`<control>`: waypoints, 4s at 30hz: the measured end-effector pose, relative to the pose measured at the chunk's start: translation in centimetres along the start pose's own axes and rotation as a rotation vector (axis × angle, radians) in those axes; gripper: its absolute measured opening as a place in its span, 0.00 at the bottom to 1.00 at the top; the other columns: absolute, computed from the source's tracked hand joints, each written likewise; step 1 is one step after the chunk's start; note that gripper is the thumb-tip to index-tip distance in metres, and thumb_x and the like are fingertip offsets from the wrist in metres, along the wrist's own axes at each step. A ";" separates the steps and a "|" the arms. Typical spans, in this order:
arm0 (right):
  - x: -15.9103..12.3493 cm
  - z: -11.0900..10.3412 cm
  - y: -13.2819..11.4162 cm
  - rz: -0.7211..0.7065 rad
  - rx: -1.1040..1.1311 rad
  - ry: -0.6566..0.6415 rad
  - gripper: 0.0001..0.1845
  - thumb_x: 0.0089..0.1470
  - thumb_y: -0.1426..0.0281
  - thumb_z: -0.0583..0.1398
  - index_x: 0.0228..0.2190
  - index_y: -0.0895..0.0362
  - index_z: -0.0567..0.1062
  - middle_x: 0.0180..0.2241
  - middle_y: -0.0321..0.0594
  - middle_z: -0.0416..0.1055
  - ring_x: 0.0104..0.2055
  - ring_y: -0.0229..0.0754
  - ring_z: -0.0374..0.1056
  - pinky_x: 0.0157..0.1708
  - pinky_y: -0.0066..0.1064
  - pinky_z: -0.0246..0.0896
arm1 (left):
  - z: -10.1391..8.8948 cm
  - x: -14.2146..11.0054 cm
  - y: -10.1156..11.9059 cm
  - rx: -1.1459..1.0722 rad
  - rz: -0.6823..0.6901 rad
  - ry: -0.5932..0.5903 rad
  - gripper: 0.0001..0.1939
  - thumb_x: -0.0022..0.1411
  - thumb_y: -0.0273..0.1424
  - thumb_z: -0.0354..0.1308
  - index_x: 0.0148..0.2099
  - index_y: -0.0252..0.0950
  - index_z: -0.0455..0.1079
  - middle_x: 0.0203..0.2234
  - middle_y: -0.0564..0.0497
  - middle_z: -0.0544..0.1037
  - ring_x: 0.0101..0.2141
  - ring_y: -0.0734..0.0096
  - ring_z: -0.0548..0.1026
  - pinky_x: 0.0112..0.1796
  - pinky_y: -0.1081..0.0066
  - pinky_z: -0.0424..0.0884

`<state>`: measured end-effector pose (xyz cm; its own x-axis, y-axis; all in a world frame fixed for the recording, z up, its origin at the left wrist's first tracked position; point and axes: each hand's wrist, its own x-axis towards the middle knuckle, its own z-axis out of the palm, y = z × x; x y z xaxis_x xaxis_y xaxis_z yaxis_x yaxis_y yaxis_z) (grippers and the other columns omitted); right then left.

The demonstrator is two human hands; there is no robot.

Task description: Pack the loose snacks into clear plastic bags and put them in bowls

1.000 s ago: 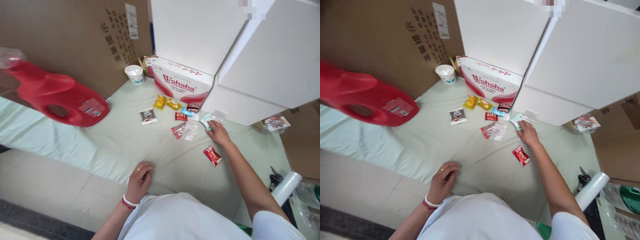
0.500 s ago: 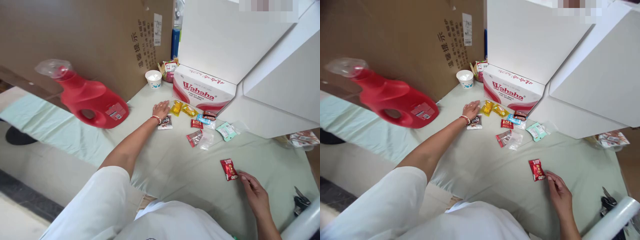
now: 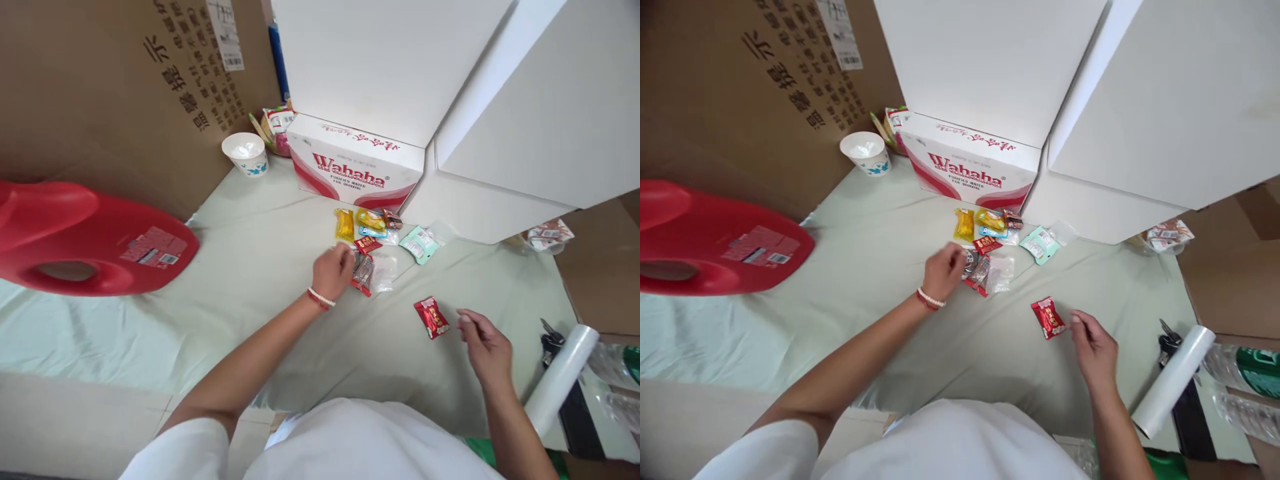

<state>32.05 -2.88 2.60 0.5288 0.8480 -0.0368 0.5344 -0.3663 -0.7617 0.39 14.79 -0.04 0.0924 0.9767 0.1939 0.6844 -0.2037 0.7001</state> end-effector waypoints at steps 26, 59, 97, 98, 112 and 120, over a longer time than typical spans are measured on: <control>-1.2 9.0 -6.6 0.066 0.641 -0.603 0.21 0.54 0.48 0.65 0.29 0.53 0.73 0.21 0.29 0.59 0.21 0.34 0.49 0.22 0.29 0.43 | 3.6 -9.9 5.9 -1.060 -0.388 -0.216 0.20 0.54 0.47 0.71 0.33 0.34 0.74 0.25 0.54 0.75 0.28 0.76 0.70 0.32 0.74 0.66; -2.5 6.2 -8.5 -0.278 0.211 -0.829 0.12 0.63 0.59 0.60 0.35 0.54 0.77 0.30 0.36 0.73 0.32 0.39 0.67 0.31 0.29 0.61 | -1.0 -11.7 4.0 -1.408 -0.764 0.007 0.19 0.44 0.41 0.78 0.33 0.35 0.79 0.28 0.50 0.83 0.33 0.69 0.81 0.40 0.67 0.77; -3.5 7.8 -10.8 0.126 0.769 -0.621 0.20 0.51 0.53 0.69 0.28 0.53 0.70 0.20 0.27 0.56 0.20 0.32 0.49 0.21 0.26 0.44 | -0.4 -13.8 7.6 -0.994 -0.333 -0.088 0.19 0.63 0.50 0.62 0.37 0.38 0.77 0.37 0.47 0.79 0.38 0.64 0.75 0.41 0.67 0.72; -3.6 7.8 -10.6 0.088 0.758 -0.623 0.19 0.52 0.53 0.69 0.28 0.53 0.71 0.21 0.28 0.57 0.21 0.32 0.49 0.22 0.27 0.45 | -0.3 -13.5 7.8 -1.000 -0.351 -0.095 0.20 0.62 0.50 0.63 0.36 0.37 0.77 0.34 0.49 0.78 0.35 0.67 0.73 0.38 0.70 0.70; -3.8 5.3 -10.2 -0.088 0.713 -0.427 0.14 0.56 0.56 0.67 0.31 0.52 0.72 0.23 0.30 0.59 0.24 0.36 0.53 0.26 0.30 0.52 | -1.7 -12.6 8.7 -1.283 -0.533 -0.106 0.23 0.57 0.52 0.67 0.34 0.37 0.71 0.32 0.51 0.77 0.32 0.73 0.72 0.35 0.72 0.71; -5.5 5.0 -9.8 -0.617 0.313 -0.354 0.05 0.62 0.67 0.61 0.34 0.51 0.77 0.32 0.39 0.70 0.33 0.42 0.66 0.33 0.34 0.61 | -1.9 -11.2 10.2 -1.106 -0.648 -0.345 0.23 0.51 0.48 0.70 0.31 0.38 0.63 0.20 0.60 0.64 0.20 0.79 0.63 0.19 0.78 0.62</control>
<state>20.59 -2.01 7.00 -0.0743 0.9544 0.2893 0.4251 0.2927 -0.8565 4.92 1.70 6.23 0.2650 0.8513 -0.4529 -0.2560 0.5149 0.8181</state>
